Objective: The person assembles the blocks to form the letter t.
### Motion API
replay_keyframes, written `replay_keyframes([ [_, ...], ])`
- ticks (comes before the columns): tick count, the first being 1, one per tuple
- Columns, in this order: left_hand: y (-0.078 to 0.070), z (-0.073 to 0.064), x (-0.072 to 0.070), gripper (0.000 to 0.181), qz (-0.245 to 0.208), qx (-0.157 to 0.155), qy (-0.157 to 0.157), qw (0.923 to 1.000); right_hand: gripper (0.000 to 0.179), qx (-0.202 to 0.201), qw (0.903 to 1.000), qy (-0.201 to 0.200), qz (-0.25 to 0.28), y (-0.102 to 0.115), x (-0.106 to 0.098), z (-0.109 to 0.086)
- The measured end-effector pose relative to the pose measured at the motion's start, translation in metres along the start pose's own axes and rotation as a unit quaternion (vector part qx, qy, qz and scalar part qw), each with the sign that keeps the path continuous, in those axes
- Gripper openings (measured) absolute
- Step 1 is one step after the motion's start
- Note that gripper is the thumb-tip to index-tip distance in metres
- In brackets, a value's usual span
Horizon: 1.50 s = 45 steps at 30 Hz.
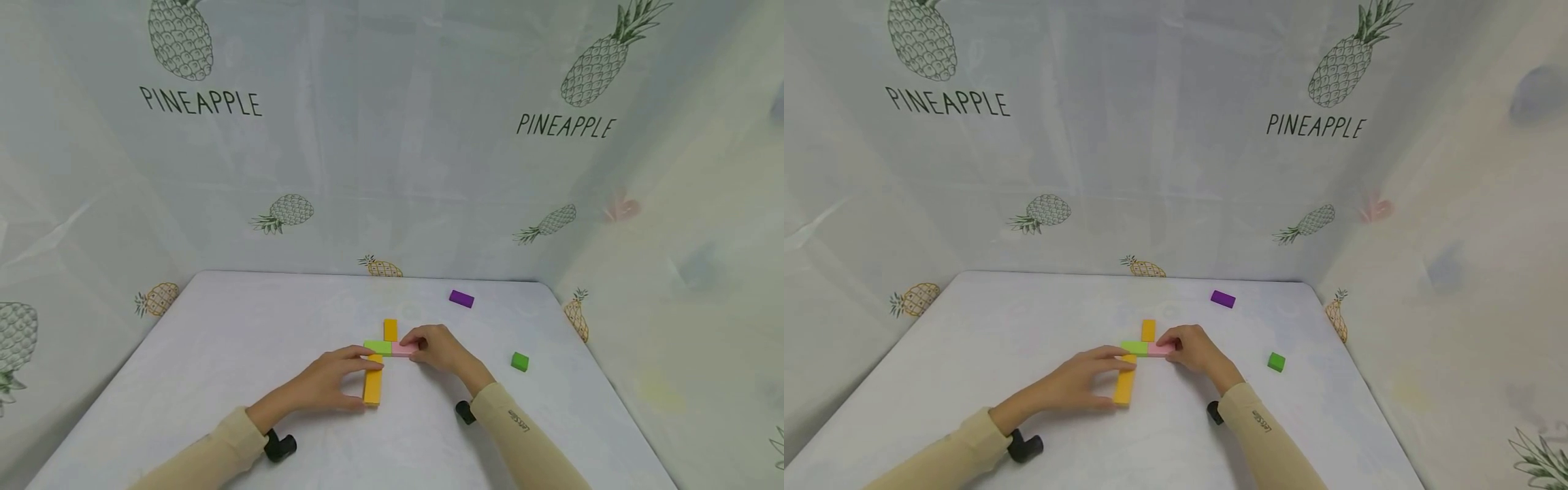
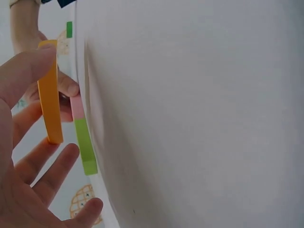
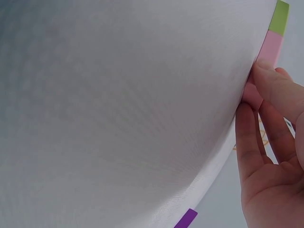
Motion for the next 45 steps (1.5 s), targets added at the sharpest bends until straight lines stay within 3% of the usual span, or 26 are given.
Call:
replay_keyframes([
  [24, -0.023, 0.023, 0.012, 0.068, 0.026, 0.016, 0.000, 0.9995, 0.027, -0.019, 0.9998, -0.003, -0.004, 0.004, -0.001, -0.003],
  [45, -0.030, 0.024, 0.020, 0.065, 0.044, -0.004, 0.022, 0.9988, 0.027, -0.018, 0.9998, -0.007, -0.003, 0.006, -0.001, -0.003],
])
Point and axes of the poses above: each hand's wrist, its own z-axis towards the middle knuckle, its own x-axis out of the palm, y = z × x, the point moved 7 cm from there along z, towards the middle knuckle, and after that the axes turned 1 degree about -z, right-handed, at the moved point
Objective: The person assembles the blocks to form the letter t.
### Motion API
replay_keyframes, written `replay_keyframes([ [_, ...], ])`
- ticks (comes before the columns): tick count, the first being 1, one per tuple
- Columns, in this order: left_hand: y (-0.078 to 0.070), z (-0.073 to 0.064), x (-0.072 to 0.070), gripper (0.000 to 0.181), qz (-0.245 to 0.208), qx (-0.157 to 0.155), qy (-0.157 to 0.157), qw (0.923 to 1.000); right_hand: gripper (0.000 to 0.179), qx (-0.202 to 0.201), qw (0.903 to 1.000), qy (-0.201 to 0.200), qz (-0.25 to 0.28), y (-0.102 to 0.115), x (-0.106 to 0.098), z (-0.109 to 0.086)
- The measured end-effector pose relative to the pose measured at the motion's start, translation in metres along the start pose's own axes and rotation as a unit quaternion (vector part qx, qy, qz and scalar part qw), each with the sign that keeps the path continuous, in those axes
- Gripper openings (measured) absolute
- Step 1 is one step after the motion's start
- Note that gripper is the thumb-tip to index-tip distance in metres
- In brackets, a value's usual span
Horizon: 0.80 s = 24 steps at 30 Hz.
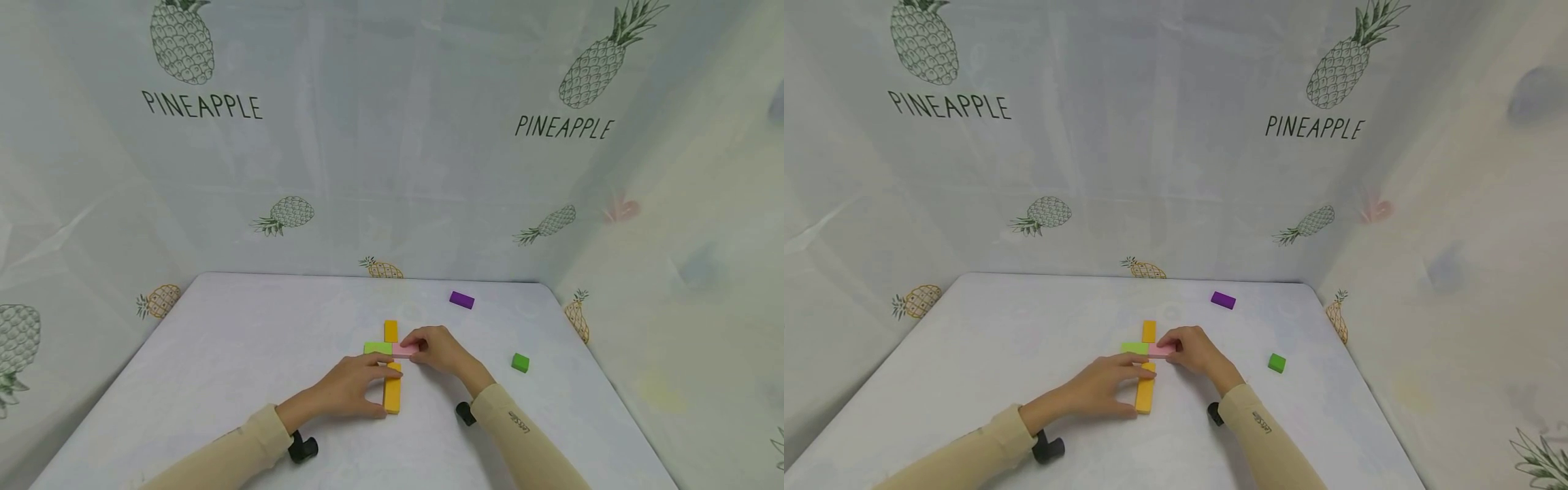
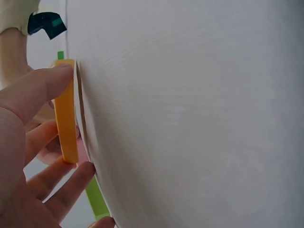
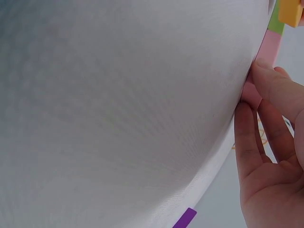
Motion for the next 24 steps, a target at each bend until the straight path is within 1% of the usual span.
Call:
replay_keyframes([
  [6, -0.0004, -0.0003, 0.0001, 0.064, 0.005, 0.006, -0.004, 1.0000, 0.027, -0.001, 1.0000, -0.002, 0.001, 0.0003, -0.0007, -0.0003],
  [13, 0.0008, -0.0007, 0.0026, 0.064, 0.013, -0.001, 0.002, 0.9999, 0.025, 0.008, 0.9999, -0.002, 0.008, -0.0029, 0.0003, 0.0003],
  [20, 0.0027, 0.0003, 0.0078, 0.064, 0.037, -0.005, 0.002, 0.9993, 0.025, 0.008, 1.0000, 0.000, 0.004, -0.0050, 0.0010, 0.0011],
  [24, 0.0014, -0.0010, 0.0080, 0.065, 0.050, 0.000, 0.000, 0.9988, 0.026, 0.009, 1.0000, -0.002, 0.002, -0.0049, 0.0011, 0.0011],
])
Point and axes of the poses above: each hand's wrist, its own z-axis towards the middle knuckle, its own x-axis out of the palm, y = z × x, the point moved 7 cm from there along z, towards the middle knuckle, and after that the axes turned 1 degree about -z, right-handed, at the moved point
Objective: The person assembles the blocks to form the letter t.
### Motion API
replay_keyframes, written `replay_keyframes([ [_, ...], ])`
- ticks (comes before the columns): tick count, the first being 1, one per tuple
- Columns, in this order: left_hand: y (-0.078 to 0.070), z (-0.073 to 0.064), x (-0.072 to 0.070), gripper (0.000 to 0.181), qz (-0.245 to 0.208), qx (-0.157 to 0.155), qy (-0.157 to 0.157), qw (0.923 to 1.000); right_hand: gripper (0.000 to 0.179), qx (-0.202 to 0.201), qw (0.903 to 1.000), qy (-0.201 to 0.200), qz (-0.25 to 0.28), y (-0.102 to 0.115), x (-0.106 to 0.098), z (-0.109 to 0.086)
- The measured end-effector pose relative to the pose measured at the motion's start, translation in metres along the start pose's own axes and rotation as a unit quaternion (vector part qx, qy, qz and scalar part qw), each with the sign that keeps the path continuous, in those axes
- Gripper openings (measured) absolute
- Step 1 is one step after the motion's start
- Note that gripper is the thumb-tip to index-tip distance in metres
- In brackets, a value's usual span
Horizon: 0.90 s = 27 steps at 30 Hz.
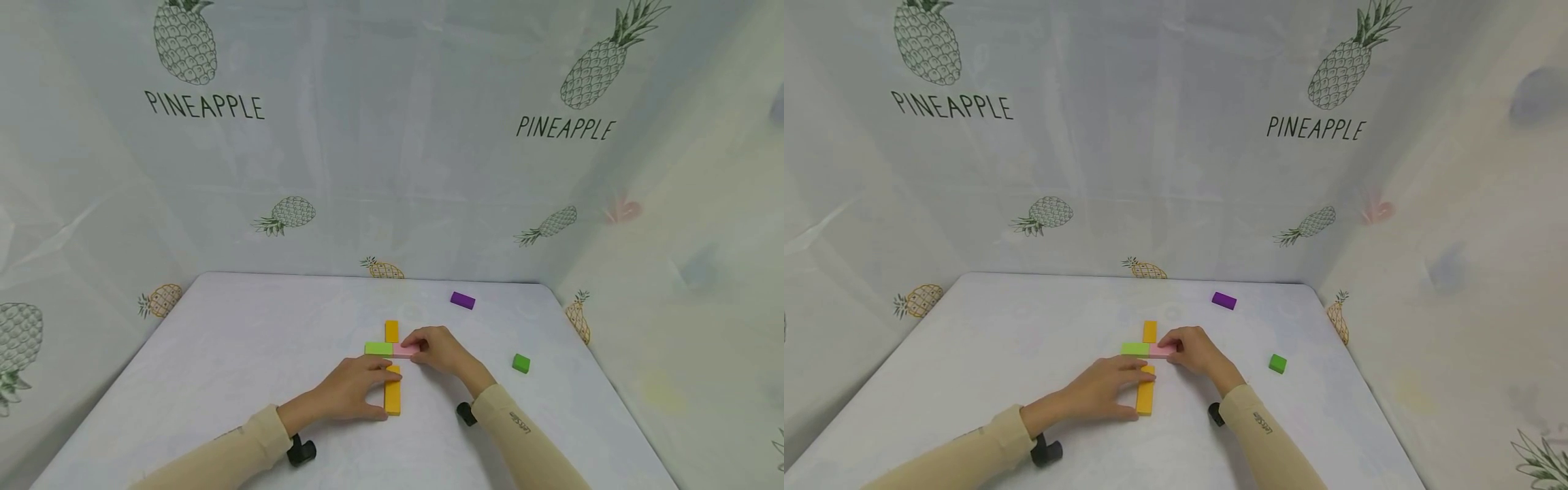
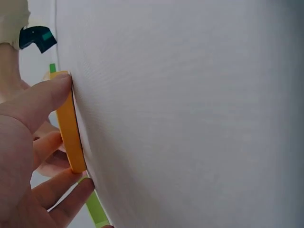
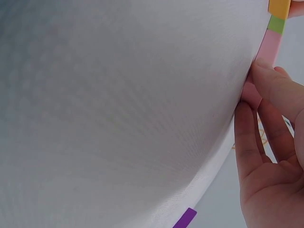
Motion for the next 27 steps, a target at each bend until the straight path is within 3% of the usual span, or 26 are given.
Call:
replay_keyframes([
  [11, -0.006, -0.005, -0.001, 0.065, 0.021, 0.014, -0.006, 0.9997, 0.026, -0.003, 1.0000, 0.003, -0.005, 0.001, 0.000, -0.001],
  [27, -0.015, -0.014, -0.004, 0.063, 0.000, 0.007, 0.004, 1.0000, 0.027, -0.011, 0.9999, 0.000, -0.009, 0.003, -0.002, -0.002],
])
Point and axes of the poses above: each hand's wrist, its own z-axis towards the middle knuckle, its own x-axis out of the palm, y = z × x, the point moved 7 cm from there along z, towards the middle knuckle, and after that the axes turned 1 degree about -z, right-handed, at the moved point
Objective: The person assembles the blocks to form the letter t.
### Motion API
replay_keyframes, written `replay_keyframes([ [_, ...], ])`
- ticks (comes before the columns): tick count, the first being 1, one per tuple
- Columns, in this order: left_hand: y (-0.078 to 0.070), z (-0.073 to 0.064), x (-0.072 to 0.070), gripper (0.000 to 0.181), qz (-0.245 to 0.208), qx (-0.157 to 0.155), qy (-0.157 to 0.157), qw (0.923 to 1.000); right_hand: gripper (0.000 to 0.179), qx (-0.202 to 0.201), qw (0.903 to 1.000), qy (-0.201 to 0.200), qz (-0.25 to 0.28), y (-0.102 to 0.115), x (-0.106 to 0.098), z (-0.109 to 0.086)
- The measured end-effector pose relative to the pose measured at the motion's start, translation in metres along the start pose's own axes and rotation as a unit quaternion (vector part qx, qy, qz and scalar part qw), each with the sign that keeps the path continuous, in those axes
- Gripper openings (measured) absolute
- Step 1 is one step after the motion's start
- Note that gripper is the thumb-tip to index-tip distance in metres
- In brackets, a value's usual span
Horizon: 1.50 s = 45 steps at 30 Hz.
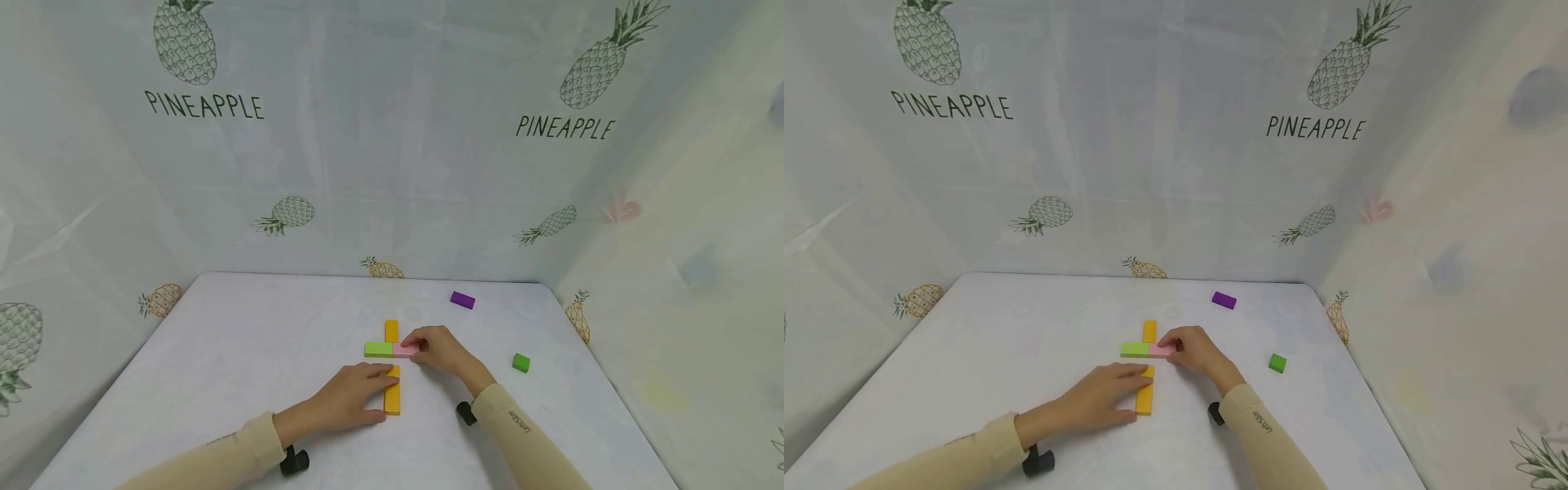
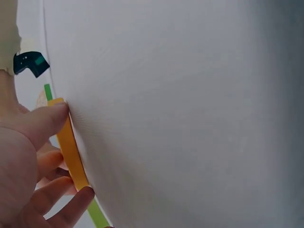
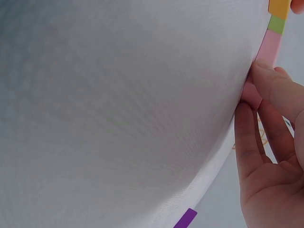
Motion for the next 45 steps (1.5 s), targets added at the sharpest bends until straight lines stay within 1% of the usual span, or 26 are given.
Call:
replay_keyframes([
  [4, -0.002, -0.001, -0.001, 0.061, -0.006, -0.001, -0.004, 1.0000, 0.027, 0.005, 1.0000, 0.000, -0.002, -0.001, 0.000, 0.000],
  [13, 0.001, 0.002, 0.004, 0.061, -0.017, -0.003, 0.001, 0.9999, 0.025, 0.018, 0.9998, -0.001, 0.007, -0.002, 0.002, 0.000],
  [21, 0.002, 0.004, 0.003, 0.061, -0.015, -0.007, 0.002, 0.9999, 0.025, 0.016, 0.9998, 0.001, 0.011, 0.001, 0.001, 0.000],
  [25, 0.001, 0.004, 0.001, 0.061, -0.013, -0.004, -0.006, 0.9999, 0.025, 0.018, 0.9998, 0.003, 0.007, 0.000, 0.001, 0.001],
  [32, 0.002, 0.007, 0.000, 0.060, -0.008, -0.008, -0.011, 0.9999, 0.026, 0.024, 0.9996, 0.002, 0.016, -0.003, 0.002, 0.001],
  [39, 0.001, 0.008, -0.005, 0.058, -0.012, -0.005, -0.016, 0.9998, 0.026, 0.015, 0.9999, 0.003, 0.008, -0.002, 0.002, 0.002],
  [45, 0.004, 0.011, -0.004, 0.058, -0.007, 0.000, -0.019, 0.9998, 0.026, 0.011, 0.9999, 0.003, 0.012, -0.002, 0.002, 0.002],
])
Point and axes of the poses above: each hand's wrist, its own z-axis towards the middle knuckle, its own x-axis out of the palm, y = z × x, the point moved 7 cm from there along z, towards the middle knuckle, and after that the axes turned 1 degree about -z, right-handed, at the moved point
